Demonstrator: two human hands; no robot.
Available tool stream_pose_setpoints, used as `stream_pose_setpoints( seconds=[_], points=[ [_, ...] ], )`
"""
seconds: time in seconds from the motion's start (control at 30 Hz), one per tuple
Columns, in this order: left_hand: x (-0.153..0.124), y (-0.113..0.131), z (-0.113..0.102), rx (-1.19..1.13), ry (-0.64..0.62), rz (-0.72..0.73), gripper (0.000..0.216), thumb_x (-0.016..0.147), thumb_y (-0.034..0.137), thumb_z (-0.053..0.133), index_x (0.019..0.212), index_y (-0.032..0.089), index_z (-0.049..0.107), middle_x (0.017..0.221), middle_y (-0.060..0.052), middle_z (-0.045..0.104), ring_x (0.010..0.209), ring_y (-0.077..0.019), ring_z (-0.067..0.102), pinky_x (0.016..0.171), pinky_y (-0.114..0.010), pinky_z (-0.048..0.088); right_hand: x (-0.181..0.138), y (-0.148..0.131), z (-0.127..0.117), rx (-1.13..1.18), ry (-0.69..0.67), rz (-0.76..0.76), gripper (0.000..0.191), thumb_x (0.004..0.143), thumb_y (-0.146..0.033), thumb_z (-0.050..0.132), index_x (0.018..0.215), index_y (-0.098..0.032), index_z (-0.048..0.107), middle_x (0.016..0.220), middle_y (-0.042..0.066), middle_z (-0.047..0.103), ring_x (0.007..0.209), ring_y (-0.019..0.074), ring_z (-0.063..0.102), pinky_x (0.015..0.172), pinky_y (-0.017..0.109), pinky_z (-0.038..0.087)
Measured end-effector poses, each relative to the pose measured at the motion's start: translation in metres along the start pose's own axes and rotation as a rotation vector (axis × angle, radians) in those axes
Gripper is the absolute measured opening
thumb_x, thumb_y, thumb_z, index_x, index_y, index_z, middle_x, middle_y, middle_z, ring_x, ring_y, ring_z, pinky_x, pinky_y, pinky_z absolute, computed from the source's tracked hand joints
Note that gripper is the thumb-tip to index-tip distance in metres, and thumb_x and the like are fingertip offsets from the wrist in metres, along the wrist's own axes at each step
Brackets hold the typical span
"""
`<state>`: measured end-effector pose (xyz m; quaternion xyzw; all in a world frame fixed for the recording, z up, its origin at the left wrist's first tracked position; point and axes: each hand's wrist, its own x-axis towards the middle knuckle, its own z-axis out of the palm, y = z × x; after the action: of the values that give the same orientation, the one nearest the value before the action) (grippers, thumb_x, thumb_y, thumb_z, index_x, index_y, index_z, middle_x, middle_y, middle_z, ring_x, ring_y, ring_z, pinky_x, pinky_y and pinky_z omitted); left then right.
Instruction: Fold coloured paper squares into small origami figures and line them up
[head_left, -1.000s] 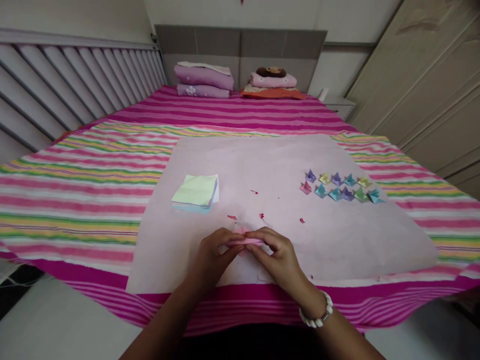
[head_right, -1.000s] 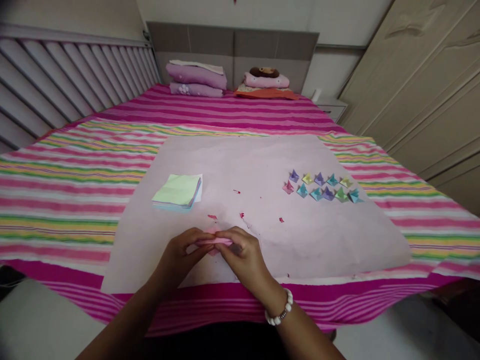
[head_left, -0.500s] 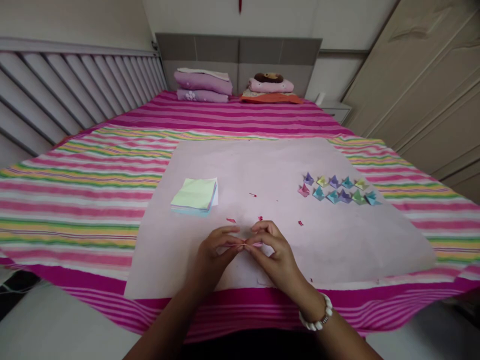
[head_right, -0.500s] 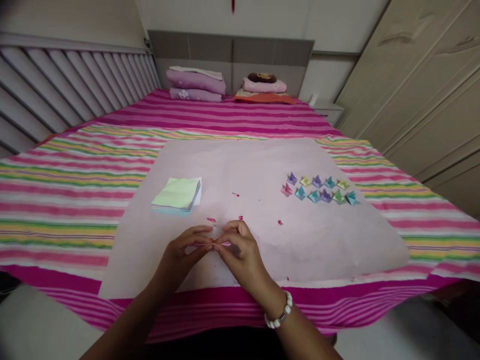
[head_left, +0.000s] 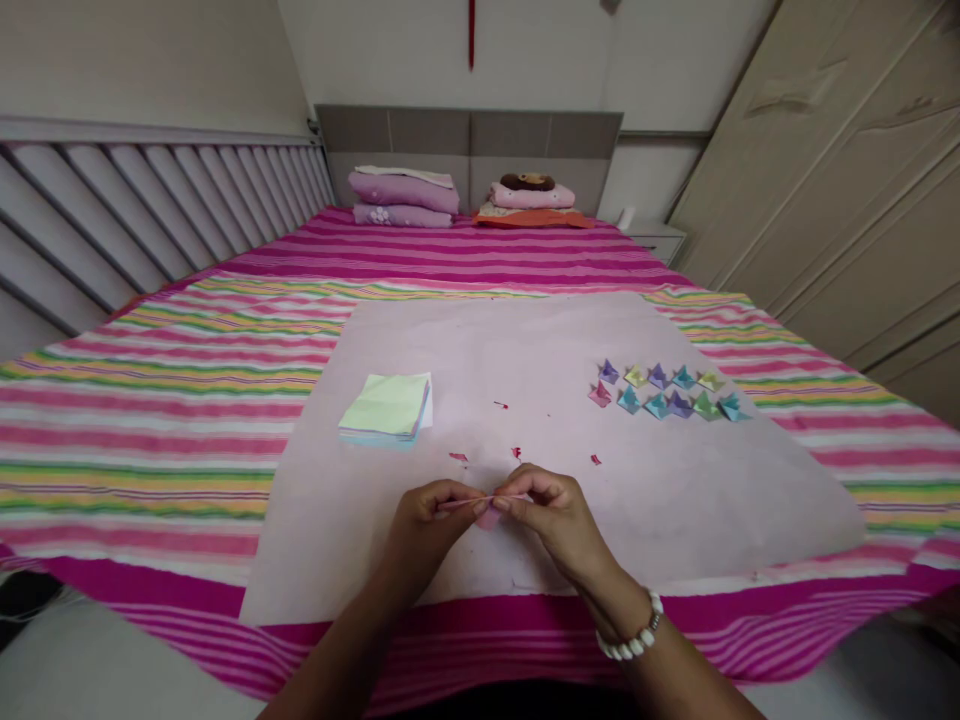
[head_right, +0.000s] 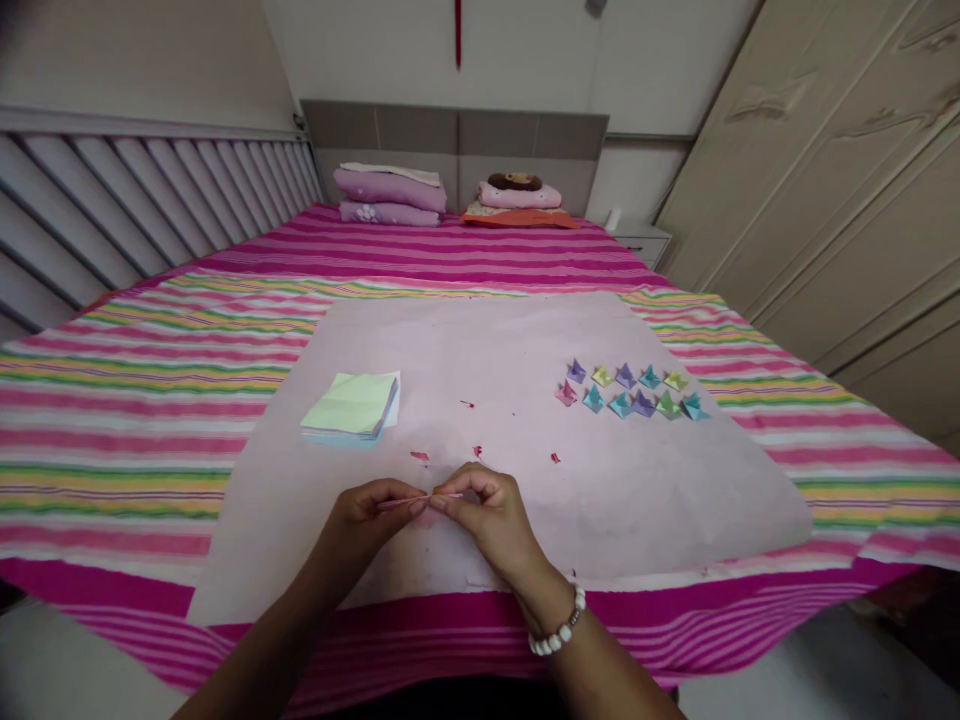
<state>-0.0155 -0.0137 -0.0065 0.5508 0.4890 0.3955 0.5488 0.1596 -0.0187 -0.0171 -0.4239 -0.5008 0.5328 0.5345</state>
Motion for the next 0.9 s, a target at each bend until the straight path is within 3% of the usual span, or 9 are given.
stream_pose_setpoints(
  seconds=[0.2, 0.37, 0.47, 0.7, 0.9],
  points=[
    [0.004, 0.003, -0.002, -0.073, 0.045, -0.052, 0.019, 0.068, 0.036, 0.077, 0.067, 0.017, 0.074, 0.069, -0.004, 0.074, 0.072, -0.0191, 0.066, 0.070, -0.030, 0.050, 0.004, -0.003, -0.003, 0.017, 0.050, 0.027, 0.016, 0.066, -0.033, 0.082, 0.065, -0.020, 0.072, 0.067, 0.000, 0.068, 0.065, 0.0147, 0.060, 0.064, 0.029, 0.049],
    [0.005, 0.002, 0.000, -0.123, 0.093, -0.034, 0.018, 0.066, 0.035, 0.078, 0.064, 0.018, 0.073, 0.065, -0.001, 0.072, 0.067, -0.0155, 0.062, 0.066, -0.026, 0.047, 0.004, 0.003, 0.007, 0.228, 0.077, 0.150, 0.032, 0.053, -0.032, 0.089, 0.077, -0.020, 0.071, 0.067, -0.001, 0.069, 0.061, 0.0141, 0.060, 0.061, 0.028, 0.048],
    [0.006, 0.000, 0.001, -0.136, 0.113, -0.035, 0.017, 0.065, 0.034, 0.079, 0.062, 0.018, 0.072, 0.062, 0.000, 0.070, 0.064, -0.0147, 0.060, 0.065, -0.026, 0.047, 0.003, 0.008, 0.015, 0.247, 0.031, 0.213, 0.032, 0.049, -0.031, 0.090, 0.070, -0.018, 0.070, 0.061, -0.002, 0.066, 0.056, 0.0118, 0.056, 0.058, 0.025, 0.044],
    [0.007, -0.001, -0.004, -0.010, 0.154, 0.004, 0.019, 0.070, 0.036, 0.072, 0.065, 0.017, 0.073, 0.064, -0.001, 0.070, 0.065, -0.0159, 0.060, 0.064, -0.026, 0.046, 0.004, 0.017, 0.014, 0.203, 0.085, 0.209, 0.030, 0.054, -0.033, 0.087, 0.056, -0.017, 0.062, 0.051, -0.005, 0.054, 0.049, 0.0084, 0.042, 0.052, 0.024, 0.033],
    [0.008, -0.003, -0.007, 0.097, 0.242, 0.030, 0.032, 0.065, 0.039, 0.076, 0.049, 0.017, 0.059, 0.046, 0.005, 0.051, 0.048, -0.0099, 0.044, 0.049, -0.023, 0.035, 0.004, 0.016, 0.010, 0.180, 0.097, 0.216, 0.031, 0.054, -0.035, 0.087, 0.057, -0.016, 0.063, 0.051, -0.005, 0.054, 0.049, 0.0084, 0.042, 0.052, 0.024, 0.032]
  ],
)
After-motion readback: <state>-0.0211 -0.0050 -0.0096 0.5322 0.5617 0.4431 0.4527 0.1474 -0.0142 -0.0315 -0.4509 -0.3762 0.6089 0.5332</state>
